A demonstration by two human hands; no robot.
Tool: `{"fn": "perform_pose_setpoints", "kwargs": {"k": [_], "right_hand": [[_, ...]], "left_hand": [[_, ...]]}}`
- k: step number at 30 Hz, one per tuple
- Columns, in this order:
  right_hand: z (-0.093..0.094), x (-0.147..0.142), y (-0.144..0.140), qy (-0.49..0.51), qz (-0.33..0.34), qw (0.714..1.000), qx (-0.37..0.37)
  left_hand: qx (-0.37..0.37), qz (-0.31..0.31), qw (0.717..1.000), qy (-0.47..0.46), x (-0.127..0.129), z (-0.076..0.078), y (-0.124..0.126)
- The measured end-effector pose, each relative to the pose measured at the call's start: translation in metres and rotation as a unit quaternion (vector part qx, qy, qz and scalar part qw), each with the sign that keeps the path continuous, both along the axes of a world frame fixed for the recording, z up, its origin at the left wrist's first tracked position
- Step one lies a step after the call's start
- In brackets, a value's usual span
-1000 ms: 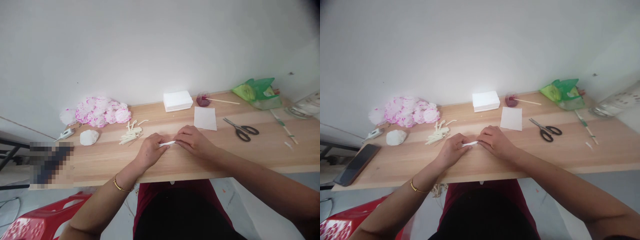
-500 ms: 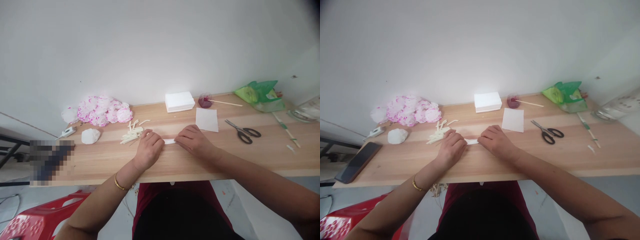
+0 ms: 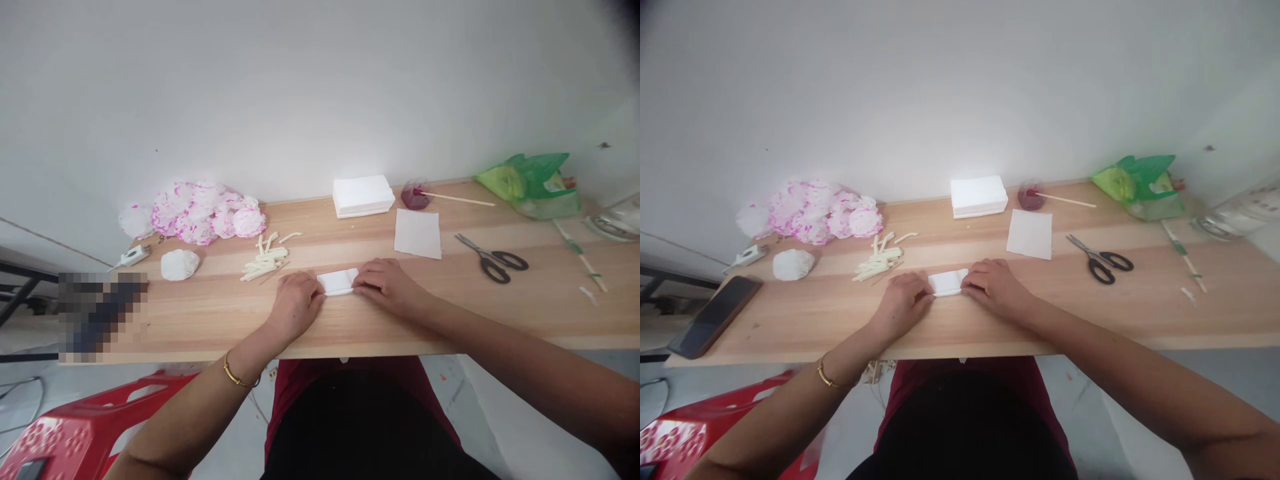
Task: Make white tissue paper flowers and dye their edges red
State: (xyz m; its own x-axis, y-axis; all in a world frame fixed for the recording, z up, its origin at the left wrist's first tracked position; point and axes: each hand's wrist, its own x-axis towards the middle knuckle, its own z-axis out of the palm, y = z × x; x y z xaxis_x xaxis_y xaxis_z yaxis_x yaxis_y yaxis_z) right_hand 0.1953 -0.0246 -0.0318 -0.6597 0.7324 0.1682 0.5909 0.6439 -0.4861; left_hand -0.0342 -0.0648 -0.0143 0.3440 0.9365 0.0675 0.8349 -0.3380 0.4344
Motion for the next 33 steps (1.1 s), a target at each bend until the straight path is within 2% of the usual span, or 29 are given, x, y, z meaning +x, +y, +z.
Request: {"fn": "perform_pose_setpoints", "kwargs": {"k": [5,12,20,24,29,31,33], "right_hand": [[0.004,0.001,0.001,-0.031,-0.034,0.999,-0.018],[0.012,-0.002,0.003,-0.09,-0.072,0.993,-0.026],[0.019,-0.007,0.018,-0.154,-0.092,0.978,-0.104],[0.018,-0.007,0.026,-0.14,-0.096,0.974,-0.147],[0.021,-0.007,0.021,-0.103,-0.112,0.975,-0.159],[0.022,-0.007,0.018,-0.094,-0.119,0.975,-0.16],[0.023,-0.007,0.017,-0.087,-0.122,0.976,-0.159]], "left_hand": [[-0.037,0.018,0.998,0.05,0.004,0.01,0.005],[-0.107,-0.008,0.987,0.118,0.005,0.02,0.023],[-0.209,0.021,0.963,0.171,0.018,0.039,0.035],[-0.231,0.016,0.955,0.187,0.021,0.041,0.044],[-0.202,0.016,0.968,0.146,0.011,0.035,0.045],[-0.161,0.029,0.98,0.115,0.008,0.032,0.037],[-0.073,0.044,0.993,0.083,0.008,0.03,0.026]]}}
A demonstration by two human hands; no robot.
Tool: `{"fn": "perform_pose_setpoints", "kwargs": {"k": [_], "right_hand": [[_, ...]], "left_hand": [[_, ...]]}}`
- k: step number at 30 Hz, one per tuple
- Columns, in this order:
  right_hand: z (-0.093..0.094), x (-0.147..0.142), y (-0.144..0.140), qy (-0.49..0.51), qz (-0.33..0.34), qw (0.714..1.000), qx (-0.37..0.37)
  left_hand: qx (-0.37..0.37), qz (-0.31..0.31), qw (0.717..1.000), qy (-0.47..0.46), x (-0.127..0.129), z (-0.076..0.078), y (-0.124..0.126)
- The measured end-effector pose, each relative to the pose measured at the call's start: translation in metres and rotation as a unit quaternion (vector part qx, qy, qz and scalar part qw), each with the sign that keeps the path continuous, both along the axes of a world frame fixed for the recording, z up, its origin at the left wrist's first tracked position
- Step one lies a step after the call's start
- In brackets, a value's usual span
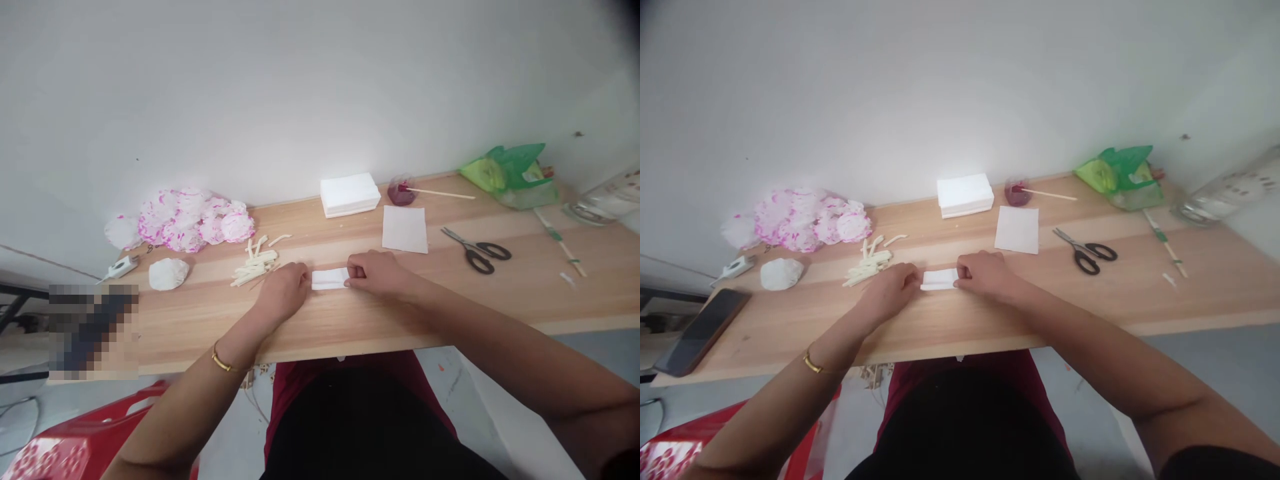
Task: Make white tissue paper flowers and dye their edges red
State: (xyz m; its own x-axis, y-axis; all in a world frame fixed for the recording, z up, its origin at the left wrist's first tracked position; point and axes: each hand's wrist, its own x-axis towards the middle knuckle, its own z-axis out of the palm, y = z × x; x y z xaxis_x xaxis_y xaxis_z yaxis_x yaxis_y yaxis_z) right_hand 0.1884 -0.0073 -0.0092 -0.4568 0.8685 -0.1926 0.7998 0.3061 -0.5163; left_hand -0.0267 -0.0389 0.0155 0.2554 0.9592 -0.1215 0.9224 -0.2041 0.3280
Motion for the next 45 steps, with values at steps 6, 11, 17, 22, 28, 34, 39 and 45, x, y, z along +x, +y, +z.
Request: {"fn": "perform_pose_setpoints", "kwargs": {"k": [6,11,17,22,28,34,39,45], "right_hand": [[-0.004,0.0,0.003,0.012,0.009,1.0,-0.003],[-0.005,0.003,0.003,0.015,0.014,1.0,0.003],[-0.007,0.009,-0.008,0.06,0.055,0.994,0.071],[-0.014,0.008,-0.025,0.045,0.09,0.976,0.194],[-0.015,0.01,-0.044,-0.014,0.176,0.948,0.264],[-0.012,0.002,-0.046,-0.082,0.202,0.925,0.312],[-0.009,-0.004,-0.031,-0.066,0.22,0.93,0.287],[-0.003,-0.001,-0.016,0.008,0.191,0.97,0.149]], "left_hand": [[0.18,-0.183,0.963,-0.083,0.016,-0.02,-0.026],[0.189,-0.217,0.958,-0.001,0.019,-0.038,-0.024],[0.207,-0.234,0.95,0.003,0.015,-0.041,-0.021],[0.207,-0.235,0.949,0.007,0.016,-0.041,-0.023],[0.208,-0.235,0.949,-0.002,0.014,-0.041,-0.033],[0.202,-0.209,0.957,-0.021,0.016,-0.04,-0.034],[0.181,-0.189,0.965,-0.027,0.019,-0.036,-0.031],[0.166,-0.167,0.972,-0.023,0.021,-0.037,-0.028]]}}
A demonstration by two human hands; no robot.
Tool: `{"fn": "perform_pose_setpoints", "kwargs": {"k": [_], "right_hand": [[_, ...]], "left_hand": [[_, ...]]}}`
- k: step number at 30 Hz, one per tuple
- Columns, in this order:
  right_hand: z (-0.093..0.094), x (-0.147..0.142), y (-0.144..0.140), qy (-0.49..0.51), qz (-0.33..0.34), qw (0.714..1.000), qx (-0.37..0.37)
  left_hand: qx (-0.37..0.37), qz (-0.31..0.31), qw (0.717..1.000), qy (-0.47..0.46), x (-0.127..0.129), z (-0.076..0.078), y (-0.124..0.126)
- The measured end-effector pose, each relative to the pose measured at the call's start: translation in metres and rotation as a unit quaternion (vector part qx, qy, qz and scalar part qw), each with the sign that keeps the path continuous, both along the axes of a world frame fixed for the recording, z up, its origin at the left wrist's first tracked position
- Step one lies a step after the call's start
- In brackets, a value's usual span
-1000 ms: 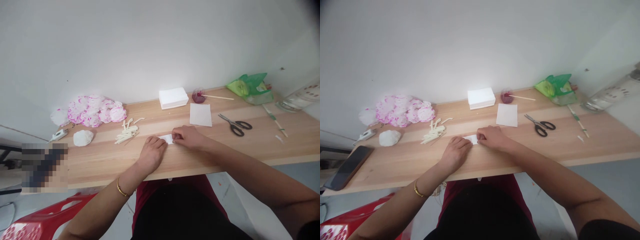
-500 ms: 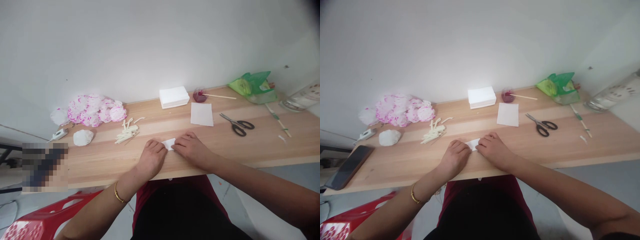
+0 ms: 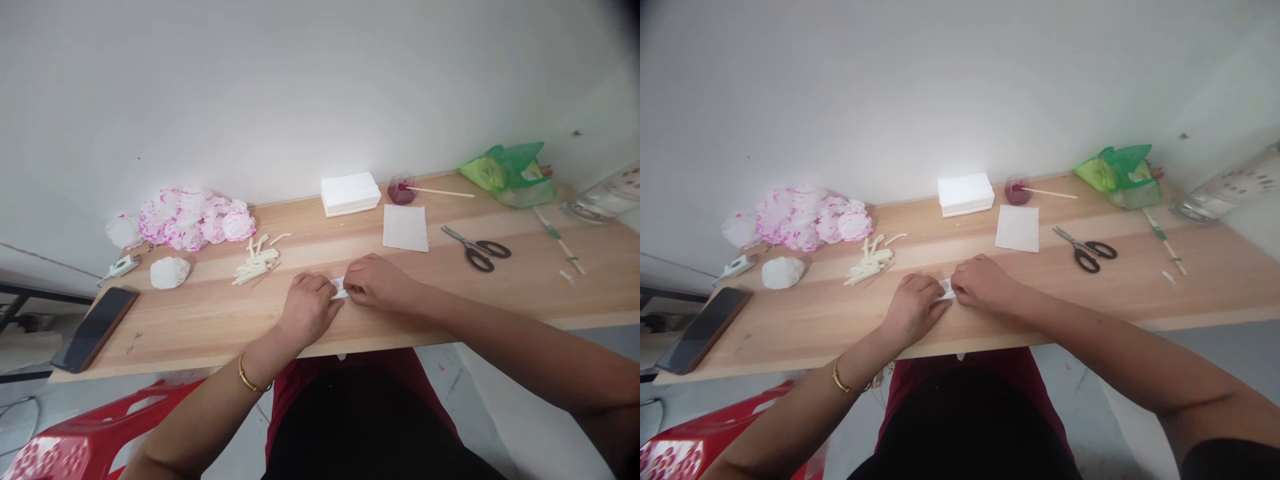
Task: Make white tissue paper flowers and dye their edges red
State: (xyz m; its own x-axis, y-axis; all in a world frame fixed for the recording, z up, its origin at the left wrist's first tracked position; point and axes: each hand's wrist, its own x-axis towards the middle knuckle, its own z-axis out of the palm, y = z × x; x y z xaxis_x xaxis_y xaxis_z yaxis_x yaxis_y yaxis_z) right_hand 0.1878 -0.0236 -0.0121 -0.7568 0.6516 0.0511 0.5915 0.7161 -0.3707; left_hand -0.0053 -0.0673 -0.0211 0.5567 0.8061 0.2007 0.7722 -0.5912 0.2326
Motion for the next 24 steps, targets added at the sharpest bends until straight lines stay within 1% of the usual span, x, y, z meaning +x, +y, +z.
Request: {"fn": "perform_pose_setpoints", "kwargs": {"k": [3,6,9,13,15,17,20,24], "right_hand": [[0.002,0.002,0.003,0.004,0.004,1.0,-0.022],[0.002,0.004,0.002,0.004,0.014,1.0,-0.009],[0.002,0.005,-0.002,-0.014,0.023,0.999,0.029],[0.002,0.001,-0.006,-0.071,0.038,0.991,0.108],[0.002,-0.003,-0.006,-0.086,0.041,0.988,0.124],[0.004,-0.005,-0.005,-0.081,0.038,0.99,0.108],[0.007,-0.005,-0.001,-0.056,0.03,0.997,0.048],[0.011,-0.001,0.005,-0.029,0.022,0.999,-0.028]], "left_hand": [[0.009,-0.006,1.0,0.014,0.001,0.0,0.001],[0.016,-0.013,1.0,0.018,0.001,0.001,0.002],[0.012,-0.014,1.0,0.009,0.0,0.001,0.002],[0.011,-0.007,1.0,0.007,0.001,0.002,0.003],[0.012,-0.009,1.0,0.013,0.001,0.003,0.003],[0.012,-0.013,1.0,0.021,0.001,0.004,0.002],[0.019,-0.014,0.999,0.04,0.001,0.005,0.001],[0.057,-0.012,0.996,0.063,0.003,0.004,-0.002]]}}
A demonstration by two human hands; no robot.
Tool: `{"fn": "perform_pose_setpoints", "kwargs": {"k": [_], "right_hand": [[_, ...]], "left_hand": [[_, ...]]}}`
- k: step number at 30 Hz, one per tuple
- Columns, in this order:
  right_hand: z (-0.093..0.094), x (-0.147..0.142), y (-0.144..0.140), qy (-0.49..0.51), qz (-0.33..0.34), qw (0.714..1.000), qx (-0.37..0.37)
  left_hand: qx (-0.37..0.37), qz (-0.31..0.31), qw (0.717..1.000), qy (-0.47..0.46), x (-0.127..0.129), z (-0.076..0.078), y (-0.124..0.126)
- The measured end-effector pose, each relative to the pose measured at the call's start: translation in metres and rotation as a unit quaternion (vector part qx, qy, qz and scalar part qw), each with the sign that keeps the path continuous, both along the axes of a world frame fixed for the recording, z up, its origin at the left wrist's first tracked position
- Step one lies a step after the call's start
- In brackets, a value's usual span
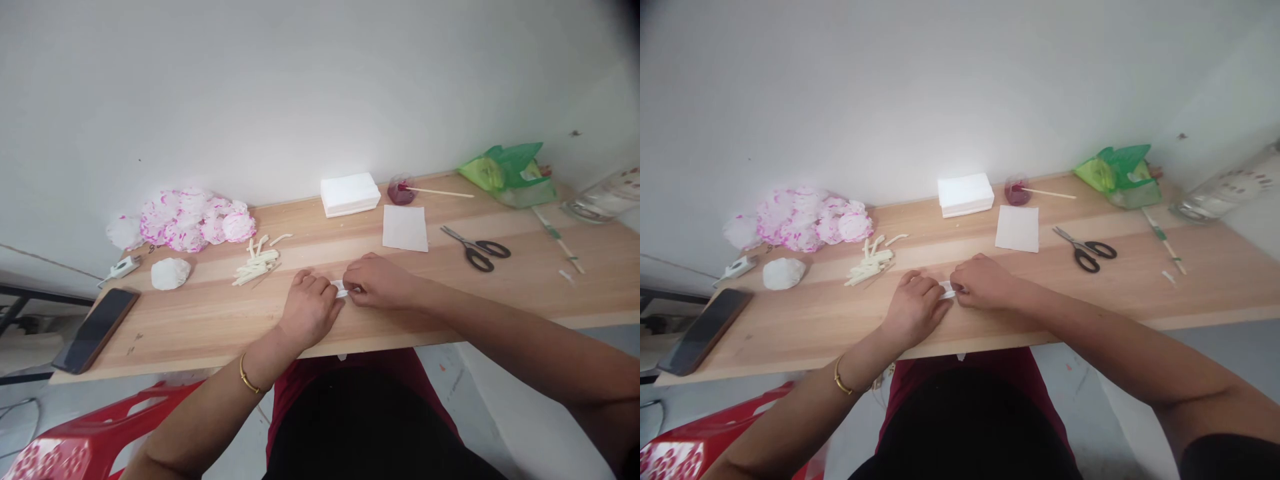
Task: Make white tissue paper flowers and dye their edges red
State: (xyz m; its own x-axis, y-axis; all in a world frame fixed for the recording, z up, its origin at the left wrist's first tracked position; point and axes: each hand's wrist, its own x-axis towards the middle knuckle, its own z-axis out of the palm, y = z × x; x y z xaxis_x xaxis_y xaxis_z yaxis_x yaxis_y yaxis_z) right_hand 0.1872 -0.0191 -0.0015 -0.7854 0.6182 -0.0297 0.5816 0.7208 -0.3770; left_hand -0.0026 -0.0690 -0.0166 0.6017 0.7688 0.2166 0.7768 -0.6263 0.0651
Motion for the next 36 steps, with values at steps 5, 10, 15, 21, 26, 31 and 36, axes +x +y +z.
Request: {"fn": "perform_pose_setpoints", "kwargs": {"k": [5,10,15,21,26,31,36], "right_hand": [[0.009,0.007,0.002,0.022,-0.013,0.997,-0.072],[0.016,0.01,-0.001,0.048,-0.003,0.995,-0.085],[0.009,0.005,-0.004,0.063,0.02,0.997,-0.035],[0.003,0.007,-0.005,0.142,-0.016,0.987,-0.068],[0.008,0.012,-0.009,0.18,-0.102,0.97,-0.132],[0.011,0.012,-0.01,0.19,-0.12,0.961,-0.16],[0.008,0.013,-0.01,0.196,-0.124,0.957,-0.173]], "left_hand": [[0.027,-0.016,0.999,-0.002,-0.001,-0.002,0.0],[-0.035,-0.014,0.999,-0.038,-0.004,0.004,0.001],[-0.097,-0.011,0.993,-0.068,-0.004,0.015,0.005],[-0.094,0.001,0.985,-0.147,-0.006,0.014,0.005],[-0.04,-0.005,0.98,-0.193,-0.011,0.008,0.002],[-0.043,-0.024,0.972,-0.229,-0.014,0.007,0.005],[-0.06,-0.025,0.965,-0.254,-0.014,0.013,0.006]]}}
